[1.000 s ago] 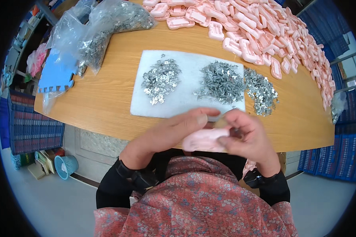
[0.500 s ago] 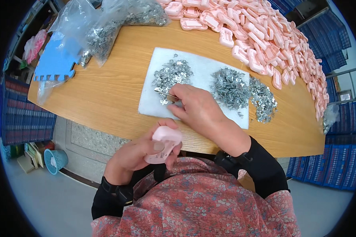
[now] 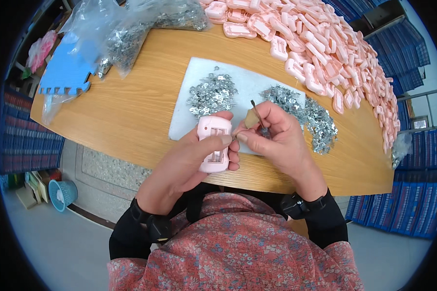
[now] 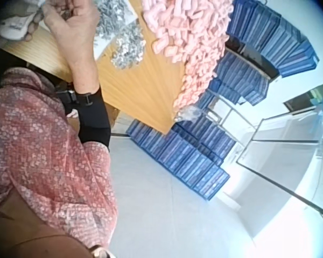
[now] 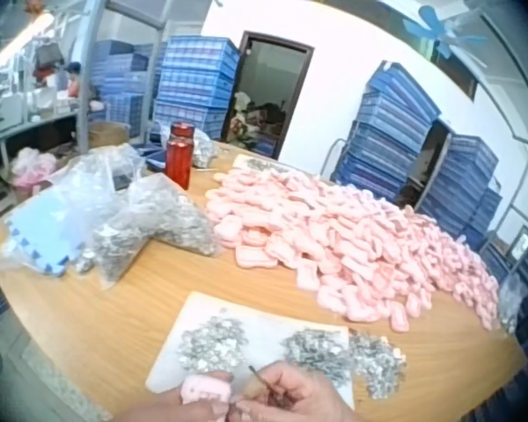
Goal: The person sits at a table in a workshop and assembles pink plastic cases by inserting small metal components into them. They use a small metal tool to push the components into place and then place the finished units into a pile on the table.
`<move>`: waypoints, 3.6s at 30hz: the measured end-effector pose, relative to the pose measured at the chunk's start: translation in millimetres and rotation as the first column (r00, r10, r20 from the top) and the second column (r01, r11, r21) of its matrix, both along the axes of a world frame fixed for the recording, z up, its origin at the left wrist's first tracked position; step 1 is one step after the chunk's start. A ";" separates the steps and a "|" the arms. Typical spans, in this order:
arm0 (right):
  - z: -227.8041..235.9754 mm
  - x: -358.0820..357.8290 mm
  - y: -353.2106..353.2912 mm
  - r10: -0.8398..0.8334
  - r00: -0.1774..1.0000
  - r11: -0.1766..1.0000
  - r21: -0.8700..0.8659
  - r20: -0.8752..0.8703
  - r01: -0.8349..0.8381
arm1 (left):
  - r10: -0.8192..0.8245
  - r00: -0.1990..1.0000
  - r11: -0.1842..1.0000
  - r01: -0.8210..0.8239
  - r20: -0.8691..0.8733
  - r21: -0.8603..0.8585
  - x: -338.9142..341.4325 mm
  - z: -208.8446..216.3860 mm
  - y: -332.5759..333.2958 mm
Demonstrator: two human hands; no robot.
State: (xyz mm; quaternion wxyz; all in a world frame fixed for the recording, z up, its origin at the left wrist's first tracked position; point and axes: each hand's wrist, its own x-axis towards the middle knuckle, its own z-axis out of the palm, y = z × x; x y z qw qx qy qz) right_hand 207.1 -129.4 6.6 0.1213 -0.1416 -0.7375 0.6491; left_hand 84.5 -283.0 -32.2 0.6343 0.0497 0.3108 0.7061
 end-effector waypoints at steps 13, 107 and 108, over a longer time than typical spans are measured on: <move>-13.1 31.3 11.4 -0.105 0.994 0.976 0.190 -0.006 0.104 | -0.014 1.000 1.000 0.014 0.027 0.022 20.7 4.1 22.8; -17.6 55.2 13.5 -0.122 0.986 0.903 -0.399 0.114 0.158 | -0.140 0.333 0.990 0.072 -0.932 -0.123 36.6 12.8 31.2; -15.7 54.9 12.7 -0.111 0.988 0.909 -0.391 0.103 0.143 | -0.128 0.232 0.991 0.075 -0.964 -0.113 34.6 12.8 31.8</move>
